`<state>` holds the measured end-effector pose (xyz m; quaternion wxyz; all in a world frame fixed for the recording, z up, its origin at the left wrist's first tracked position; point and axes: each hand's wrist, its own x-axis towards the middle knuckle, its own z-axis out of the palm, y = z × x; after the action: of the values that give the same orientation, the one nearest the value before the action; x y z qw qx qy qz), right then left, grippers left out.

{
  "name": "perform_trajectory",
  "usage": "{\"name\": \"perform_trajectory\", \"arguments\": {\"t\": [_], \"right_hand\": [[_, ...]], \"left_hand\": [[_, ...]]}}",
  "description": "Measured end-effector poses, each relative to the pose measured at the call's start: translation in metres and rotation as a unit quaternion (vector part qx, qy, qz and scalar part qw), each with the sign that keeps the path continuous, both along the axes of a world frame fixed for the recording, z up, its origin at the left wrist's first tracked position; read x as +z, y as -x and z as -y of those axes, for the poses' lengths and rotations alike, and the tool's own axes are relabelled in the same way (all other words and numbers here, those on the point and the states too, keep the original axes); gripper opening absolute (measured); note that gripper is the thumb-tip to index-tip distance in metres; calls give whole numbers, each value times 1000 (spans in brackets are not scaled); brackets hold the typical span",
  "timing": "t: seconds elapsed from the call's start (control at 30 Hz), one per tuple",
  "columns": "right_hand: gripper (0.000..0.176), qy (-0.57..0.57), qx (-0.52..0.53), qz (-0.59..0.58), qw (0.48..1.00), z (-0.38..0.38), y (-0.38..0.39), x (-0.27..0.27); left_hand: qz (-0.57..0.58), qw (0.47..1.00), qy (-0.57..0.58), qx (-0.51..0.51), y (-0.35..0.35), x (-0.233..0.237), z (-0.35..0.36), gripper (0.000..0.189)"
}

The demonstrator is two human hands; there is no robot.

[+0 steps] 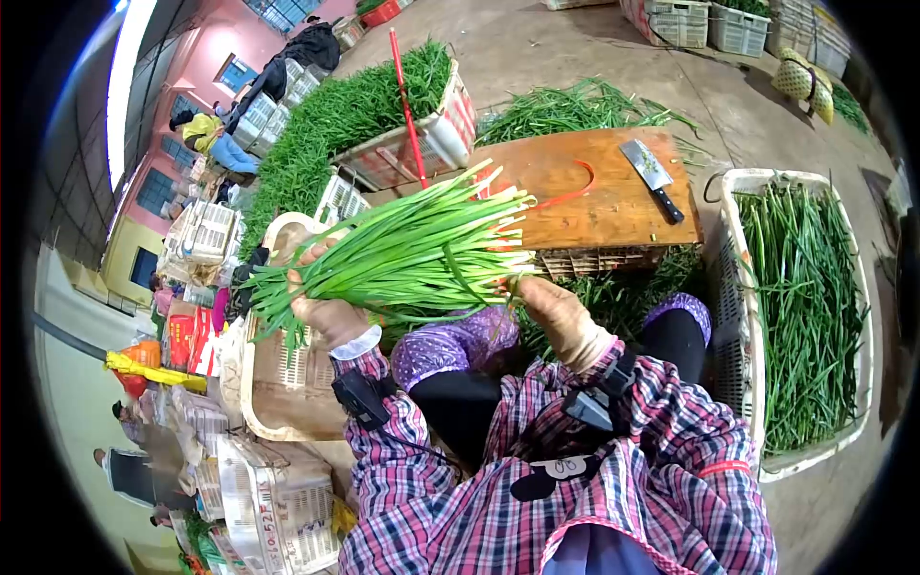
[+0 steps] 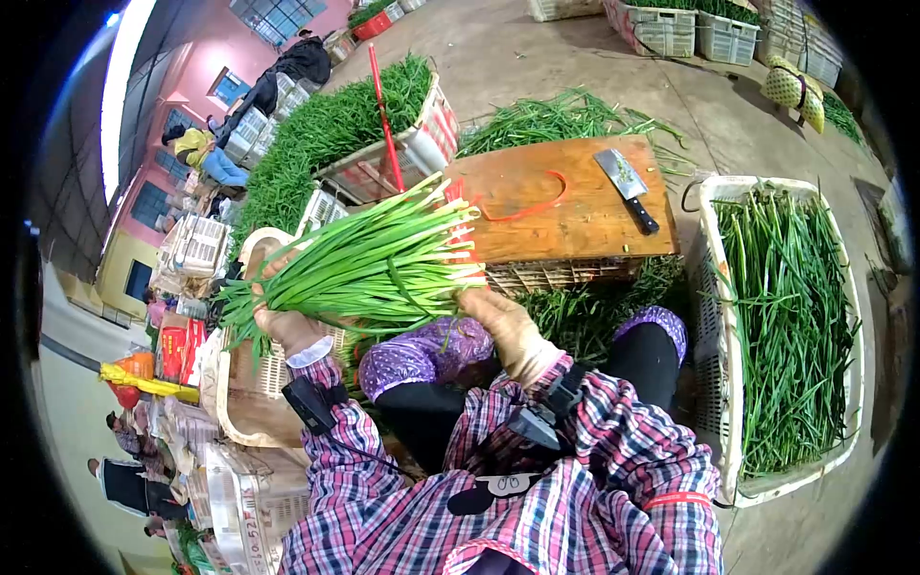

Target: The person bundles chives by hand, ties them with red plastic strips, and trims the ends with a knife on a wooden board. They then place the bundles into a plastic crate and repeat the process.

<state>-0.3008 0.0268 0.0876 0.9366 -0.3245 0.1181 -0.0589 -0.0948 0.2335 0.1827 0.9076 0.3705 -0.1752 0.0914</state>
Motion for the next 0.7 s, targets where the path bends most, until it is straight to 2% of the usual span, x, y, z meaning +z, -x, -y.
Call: {"name": "perform_trajectory", "arguments": {"t": [0.07,0.1,0.13,0.2,0.23,0.27,0.33,0.37,0.4,0.43,0.47,0.53,0.6,0.63,0.67,0.7], "right_hand": [[40,10,-34,35,999,-7,-16,-21],[35,24,-32,24,999,-6,-14,-20],[31,36,-17,-1,999,-1,-12,-19],[26,41,-17,58,997,8,0,-17],[20,102,-7,87,991,17,8,-24],[15,130,27,52,990,28,16,-28],[11,169,69,71,981,46,31,-28],[11,253,108,55,960,56,36,-34],[12,335,146,38,930,65,41,-40],[21,549,100,55,828,69,45,-43],[32,730,49,69,679,69,50,-46],[45,624,6,72,778,58,53,-45],[48,383,4,25,924,41,48,-37],[43,291,49,0,955,37,44,-23],[43,290,49,1,956,33,39,-19],[42,243,58,14,968,28,33,-17]], "left_hand": [[-24,999,10,-36,6,2,7,41],[-42,996,49,-54,0,3,8,42],[-39,998,31,-50,-3,0,6,38],[-123,968,164,-147,-16,4,-2,34],[-123,968,164,-143,-19,6,-3,34],[-123,977,133,-115,-21,8,-4,36],[-121,984,101,-86,-28,13,-4,39],[-142,984,101,-45,-33,15,-4,37],[-163,981,102,-4,-36,18,-4,36],[-141,984,105,-33,-42,14,-9,35],[-141,984,105,-33,-49,12,-15,35],[-123,974,163,-94,-57,12,-18,34],[-94,980,145,-104,-54,8,-15,33],[-63,983,126,-115,-48,8,-10,33],[-62,983,125,-115,-42,10,-6,33],[-80,986,117,-85,-32,15,2,31]]}}
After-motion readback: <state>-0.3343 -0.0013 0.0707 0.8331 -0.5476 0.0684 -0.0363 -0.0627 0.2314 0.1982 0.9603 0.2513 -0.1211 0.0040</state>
